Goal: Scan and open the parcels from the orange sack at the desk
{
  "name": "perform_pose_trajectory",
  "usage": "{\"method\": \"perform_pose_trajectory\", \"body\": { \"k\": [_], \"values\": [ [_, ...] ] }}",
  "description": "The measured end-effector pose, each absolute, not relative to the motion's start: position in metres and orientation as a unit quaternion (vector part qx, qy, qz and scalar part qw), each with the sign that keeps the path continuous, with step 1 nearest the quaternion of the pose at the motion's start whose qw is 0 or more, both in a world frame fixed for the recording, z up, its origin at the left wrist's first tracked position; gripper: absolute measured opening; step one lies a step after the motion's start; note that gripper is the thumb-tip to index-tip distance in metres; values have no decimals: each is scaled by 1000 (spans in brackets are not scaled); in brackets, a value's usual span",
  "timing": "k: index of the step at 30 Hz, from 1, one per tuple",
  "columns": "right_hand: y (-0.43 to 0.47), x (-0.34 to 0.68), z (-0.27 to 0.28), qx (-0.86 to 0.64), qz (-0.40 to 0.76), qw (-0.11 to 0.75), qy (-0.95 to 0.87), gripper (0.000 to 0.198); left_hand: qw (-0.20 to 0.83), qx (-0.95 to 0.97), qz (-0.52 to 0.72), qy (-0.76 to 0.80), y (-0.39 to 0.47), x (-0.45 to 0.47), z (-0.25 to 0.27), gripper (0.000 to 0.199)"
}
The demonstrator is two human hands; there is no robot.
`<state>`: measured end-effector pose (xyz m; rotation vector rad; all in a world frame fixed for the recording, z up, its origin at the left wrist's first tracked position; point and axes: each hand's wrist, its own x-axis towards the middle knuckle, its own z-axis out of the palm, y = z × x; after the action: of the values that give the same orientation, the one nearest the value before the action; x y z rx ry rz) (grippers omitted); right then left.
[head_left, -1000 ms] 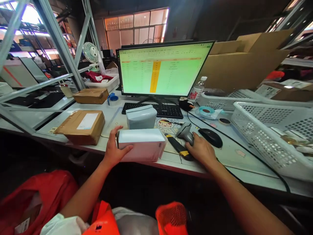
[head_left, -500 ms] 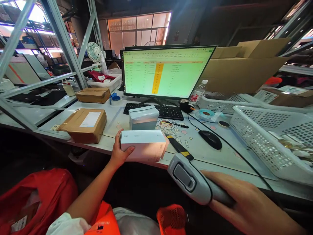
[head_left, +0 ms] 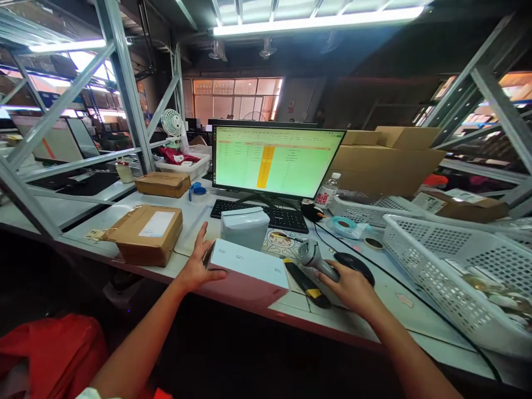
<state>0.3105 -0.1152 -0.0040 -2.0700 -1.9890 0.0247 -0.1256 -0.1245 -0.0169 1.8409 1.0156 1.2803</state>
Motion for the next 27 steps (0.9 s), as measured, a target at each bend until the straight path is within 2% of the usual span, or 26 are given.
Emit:
{"method": "perform_pose_trajectory", "body": {
  "k": [4,7,8,10,12,15,18,25,27],
  "values": [
    [-104,310,-25,-733,-19,98,-673,60,355,743,435,365,-100,-124,11,97],
    [-97,302,-10,-706,-15,204,-678,62,385,744,411,360,-86,-117,15,98],
    [-91,296,-1,-680,20,267,-682,63,391,741,411,359,-82,-114,13,99],
    [-70,275,15,-598,166,390,-680,66,401,730,423,357,-78,-109,6,102],
    [-43,245,26,-508,327,454,-655,78,410,713,443,357,-78,-104,-2,105],
    [-8,193,26,-440,440,451,-640,97,422,679,467,379,-82,-100,-11,106],
    [0,149,17,-389,497,422,-652,104,421,653,489,396,-87,-105,-16,105],
    [-69,140,11,-261,554,367,-700,98,454,592,528,406,-114,-150,-37,110],
    [-97,150,12,-234,565,363,-703,102,473,569,533,410,-131,-155,-45,109]
  ]
}}
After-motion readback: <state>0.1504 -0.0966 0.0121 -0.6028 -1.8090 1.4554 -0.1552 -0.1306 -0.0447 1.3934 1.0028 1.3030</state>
